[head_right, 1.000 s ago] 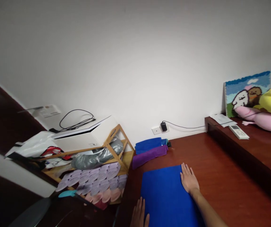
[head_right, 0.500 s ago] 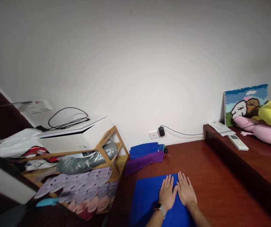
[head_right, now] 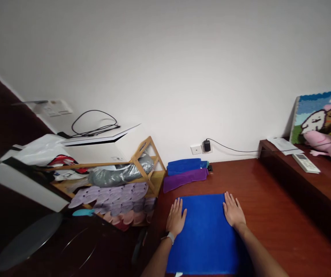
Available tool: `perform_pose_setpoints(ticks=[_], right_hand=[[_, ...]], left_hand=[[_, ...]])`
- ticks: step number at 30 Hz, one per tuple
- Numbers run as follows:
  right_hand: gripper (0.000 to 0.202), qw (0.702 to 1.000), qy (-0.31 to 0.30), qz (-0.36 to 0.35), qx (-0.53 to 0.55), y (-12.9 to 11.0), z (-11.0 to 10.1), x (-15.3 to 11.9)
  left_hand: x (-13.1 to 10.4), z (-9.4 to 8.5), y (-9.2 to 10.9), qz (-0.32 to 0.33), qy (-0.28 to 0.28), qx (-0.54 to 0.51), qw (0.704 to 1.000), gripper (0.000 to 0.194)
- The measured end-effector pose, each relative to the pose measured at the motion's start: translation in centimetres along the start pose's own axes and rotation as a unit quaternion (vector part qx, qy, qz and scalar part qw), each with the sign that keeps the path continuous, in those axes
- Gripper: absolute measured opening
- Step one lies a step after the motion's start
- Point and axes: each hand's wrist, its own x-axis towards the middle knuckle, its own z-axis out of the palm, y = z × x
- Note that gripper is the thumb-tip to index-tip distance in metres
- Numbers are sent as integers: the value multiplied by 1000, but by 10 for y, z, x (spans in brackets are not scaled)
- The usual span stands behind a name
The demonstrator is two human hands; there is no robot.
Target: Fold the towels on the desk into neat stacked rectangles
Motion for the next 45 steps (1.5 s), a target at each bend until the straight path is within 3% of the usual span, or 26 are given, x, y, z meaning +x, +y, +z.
perform_pose_setpoints(ticks=[7,11,18,21,27,29,30,32,37,39,41,45], right_hand=[[71,999,-22,26,0,-5,0,-4],[71,1000,9,9,10,-3,3,-11],[70,1000,-19,11,-6,-11,-12,-15],[69,1000,-21,12,0,-13,-16,-15],[69,1000,-21,5,8,-9,-9,-13],[69,1000,-20,-2,-3,-8,-6,-14],[69,1000,-18,-2,-9,-7,-4,-14],[70,1000,-14,0,-16,-6,-2,-14],[71,1000,-14,5,-15,-6,-1,-14],[71,1000,-18,8,-16,-7,-3,-12],[70,1000,-23,14,-13,-8,-6,-11],[71,998,-49,27,-3,-10,-10,-19]], left_hand=[[2,6,1,6,28,-11,1000,64],[1,9,1,0,24,-14,1000,64],[8,2,2,19,35,24,999,64],[19,-4,33,62,37,29,997,65],[22,11,162,153,-28,-81,985,63],[18,19,183,165,-38,-93,981,64],[16,21,183,161,-37,-90,982,64],[12,21,164,129,-24,-71,989,63],[2,4,56,1,-3,-7,1000,63],[-1,2,25,-16,8,8,1000,63],[-2,3,13,-21,22,14,999,64],[-1,12,18,-28,35,19,999,64]])
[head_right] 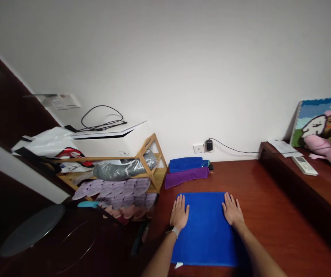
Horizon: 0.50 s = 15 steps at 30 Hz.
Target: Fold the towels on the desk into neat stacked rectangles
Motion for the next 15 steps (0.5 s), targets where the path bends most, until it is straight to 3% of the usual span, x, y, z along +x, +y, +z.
perform_pose_setpoints(ticks=[6,10,12,15], right_hand=[[71,1000,13,7,4,4,12,-37],[70,1000,26,0,-6,1,10,-48],[70,1000,23,0,-10,-1,6,-48],[70,1000,17,2,-12,-3,3,-46]], left_hand=[[4,7,-1,4,14,-4,1000,64],[7,1,-6,20,35,-2,999,63],[6,-4,8,40,48,-2,998,62],[-1,-5,62,112,50,-30,992,61]])
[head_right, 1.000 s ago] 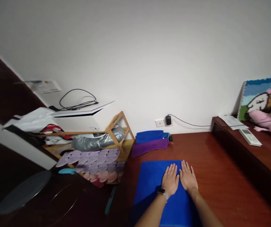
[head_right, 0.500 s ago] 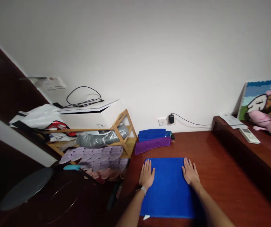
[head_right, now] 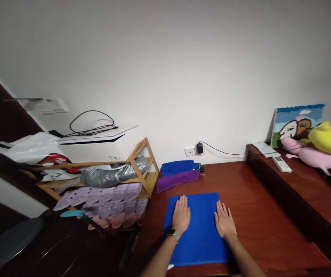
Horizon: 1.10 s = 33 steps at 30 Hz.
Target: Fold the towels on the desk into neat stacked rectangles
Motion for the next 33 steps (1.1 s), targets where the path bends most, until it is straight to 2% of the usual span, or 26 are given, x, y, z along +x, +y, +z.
perform_pose_setpoints(ticks=[2,4,5,6,7,8,13,14,16,18,23,27,30,32,33], right_hand=[[69,1000,-3,0,-2,0,0,1],[69,1000,-5,-5,-3,2,1,1],[69,1000,-5,-8,-1,2,2,1],[68,1000,-3,-10,2,3,3,1],[68,1000,-1,-10,5,4,5,1],[69,1000,1,-8,10,4,6,1],[70,1000,9,-2,13,5,8,2],[70,1000,8,-1,12,4,7,2],[70,1000,2,1,10,3,4,2],[70,1000,-6,7,13,2,1,-1],[70,1000,11,-10,17,4,4,-27],[70,999,-1,-24,28,4,8,-48],[70,999,7,-18,31,2,7,-52],[71,999,12,-12,34,1,6,-51],[71,999,12,-8,35,1,6,-50]], left_hand=[[2,8,50,64,-29,-40,997,60],[0,17,92,95,-61,-69,991,59],[-1,19,103,98,-72,-77,990,60],[-4,20,106,93,-80,-81,989,60],[-8,19,101,83,-85,-80,990,60],[-13,16,87,68,-88,-74,991,60],[-56,-11,-35,-67,-78,1,995,62],[-64,-16,-53,-81,-75,9,994,62],[-76,-20,-74,-90,-68,16,994,62],[-81,-21,-77,-86,-57,19,994,61],[-77,-16,-65,-82,-44,21,995,61],[-77,-18,-69,-82,-35,29,996,60],[-78,-23,-71,-76,-36,40,996,59],[-76,-27,-60,-69,-34,43,996,59],[-74,-28,-49,-59,-30,39,997,59]])
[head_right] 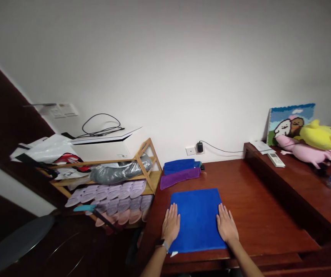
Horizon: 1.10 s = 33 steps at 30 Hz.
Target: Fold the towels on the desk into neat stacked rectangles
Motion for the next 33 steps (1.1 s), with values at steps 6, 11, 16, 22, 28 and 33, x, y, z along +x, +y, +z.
perform_pose_setpoints(ticks=[6,11,16,22,28,33], right_hand=[[71,1000,0,-17,4,6,6,2],[73,1000,12,-24,-5,13,19,3],[74,1000,15,-20,-15,12,21,4],[76,1000,-6,-13,-1,13,15,-1],[79,999,26,-26,-10,27,39,-36],[79,998,37,-42,-20,25,38,-48]], left_hand=[[5,-5,135,155,-46,-126,979,61],[2,-4,145,122,-72,-128,982,60],[-34,-9,34,-19,-41,-49,998,60],[-57,-6,-5,-49,-17,-25,998,60],[-56,-1,-1,-49,-8,-33,998,60],[-56,-12,-6,-45,-24,-21,998,61]])
